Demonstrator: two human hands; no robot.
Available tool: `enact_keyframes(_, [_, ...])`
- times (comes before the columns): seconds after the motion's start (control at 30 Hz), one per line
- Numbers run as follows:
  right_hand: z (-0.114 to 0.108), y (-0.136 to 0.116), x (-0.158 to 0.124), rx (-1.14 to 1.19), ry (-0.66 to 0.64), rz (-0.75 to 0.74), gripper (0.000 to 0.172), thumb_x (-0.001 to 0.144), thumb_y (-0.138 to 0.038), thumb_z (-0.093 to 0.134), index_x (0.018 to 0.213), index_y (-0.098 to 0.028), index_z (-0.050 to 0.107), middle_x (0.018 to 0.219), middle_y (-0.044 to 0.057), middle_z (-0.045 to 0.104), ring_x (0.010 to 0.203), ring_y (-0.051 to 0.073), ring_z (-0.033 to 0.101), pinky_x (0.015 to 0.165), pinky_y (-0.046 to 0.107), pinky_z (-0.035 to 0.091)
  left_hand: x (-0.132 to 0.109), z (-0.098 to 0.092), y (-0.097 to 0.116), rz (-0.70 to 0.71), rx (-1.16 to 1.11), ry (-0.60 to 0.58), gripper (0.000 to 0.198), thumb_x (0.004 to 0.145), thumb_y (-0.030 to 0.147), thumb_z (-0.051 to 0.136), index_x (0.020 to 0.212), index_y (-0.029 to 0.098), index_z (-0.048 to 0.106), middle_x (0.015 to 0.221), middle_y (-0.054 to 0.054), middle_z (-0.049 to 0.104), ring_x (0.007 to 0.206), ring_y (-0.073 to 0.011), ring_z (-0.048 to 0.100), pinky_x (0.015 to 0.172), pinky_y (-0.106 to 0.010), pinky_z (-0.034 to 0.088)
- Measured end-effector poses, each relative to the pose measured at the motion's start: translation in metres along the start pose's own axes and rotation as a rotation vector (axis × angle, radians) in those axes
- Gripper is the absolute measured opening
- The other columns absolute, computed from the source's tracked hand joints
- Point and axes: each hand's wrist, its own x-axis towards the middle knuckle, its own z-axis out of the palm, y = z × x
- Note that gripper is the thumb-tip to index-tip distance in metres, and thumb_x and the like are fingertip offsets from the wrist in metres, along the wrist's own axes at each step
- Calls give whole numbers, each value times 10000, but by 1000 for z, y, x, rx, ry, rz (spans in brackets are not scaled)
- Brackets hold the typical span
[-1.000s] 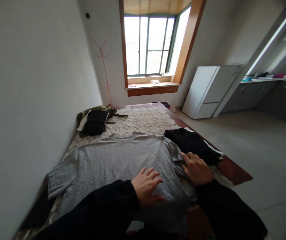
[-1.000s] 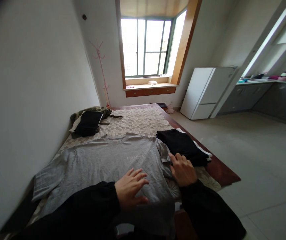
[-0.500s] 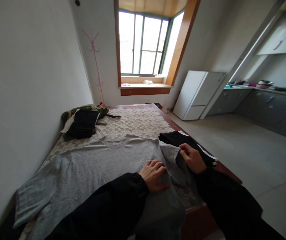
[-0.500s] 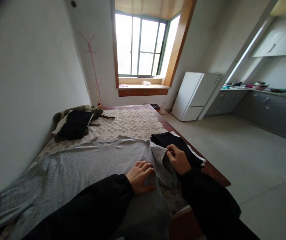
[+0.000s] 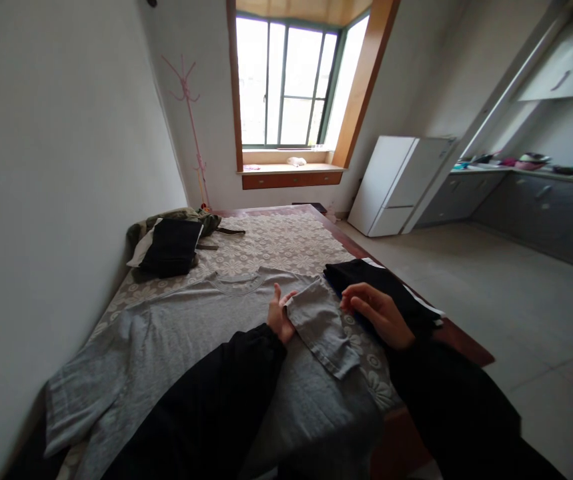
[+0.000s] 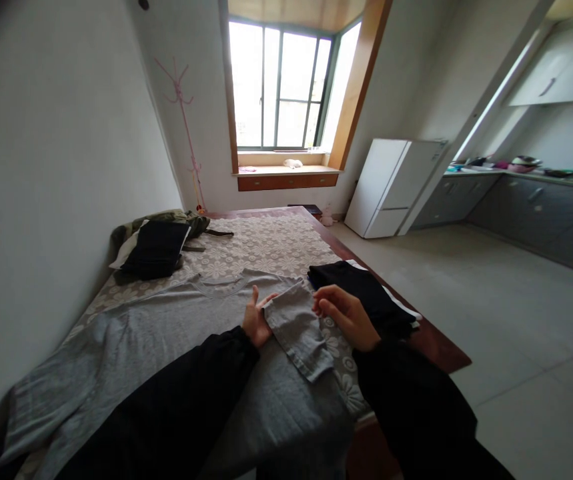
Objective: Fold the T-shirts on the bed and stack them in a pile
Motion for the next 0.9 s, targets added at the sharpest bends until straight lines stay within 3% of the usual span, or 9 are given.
enact_keyframes(0.07, [3,16,-30,-235,-17,34,266,944,-438,579,1071,-210,629,843,34,659,756,187,625,709,323,532,2,-1,-2,12,80,13,589,969,573,408,1377,152,465,1041,-107,697,907,-226,698,810,-353,562])
enact_keyframes(0.17, [11,39,-73,-530,-78,-7,315,883,-387,640,1157,-233,626,1047,74,659,960,239,635,864,379,536,5,-5,-6,51,246,45,550,843,312,674,1355,200,510,911,-31,674,793,-169,656,828,-314,530])
enact_keyframes(0.23, [16,49,-93,-641,-65,-27,438,851,-357,663,1268,-255,579,1218,94,618,1122,270,598,974,419,506,8,-10,-5,92,371,67,532,763,188,717,1278,225,589,829,8,636,767,-152,607,872,-302,491])
enact_keyframes(0.3, [20,55,-105,-691,-42,-17,529,843,-349,670,1344,-261,524,1261,100,602,1157,278,585,991,430,501,10,-16,-3,124,481,86,491,743,139,697,1222,229,632,797,18,608,764,-150,572,889,-298,461])
enact_keyframes(0.4, [21,60,-113,-693,-51,-14,534,844,-333,663,1353,-256,520,1179,94,640,1083,273,615,945,428,520,10,-22,1,153,606,106,465,783,139,613,1243,209,614,811,7,603,764,-156,556,858,-294,453])
enact_keyframes(0.5, [23,65,-119,-619,-61,-42,434,862,-288,617,1292,-256,566,1116,86,663,1025,259,629,929,420,517,7,-27,8,187,709,83,529,765,83,538,1272,214,606,783,7,604,762,-164,562,849,-297,450])
enact_keyframes(0.67, [34,68,-120,-463,57,86,467,894,-292,544,1349,-243,449,1028,58,654,868,209,644,828,361,534,16,-28,25,212,938,-170,693,622,39,580,1280,249,632,983,-15,691,935,-208,607,873,-296,462])
enact_keyframes(0.77, [42,65,-111,-497,105,187,459,903,-341,539,1338,-238,434,902,20,639,751,201,639,733,341,526,37,-18,31,180,986,-223,509,655,118,633,1147,219,713,1038,-33,701,996,-229,612,898,-305,476])
enact_keyframes(0.9, [44,65,-102,-599,94,174,438,890,-320,544,1315,-232,486,858,23,644,787,234,656,745,360,509,61,-7,33,127,1006,-220,403,652,88,624,1011,192,774,983,-51,711,960,-231,635,889,-302,491])
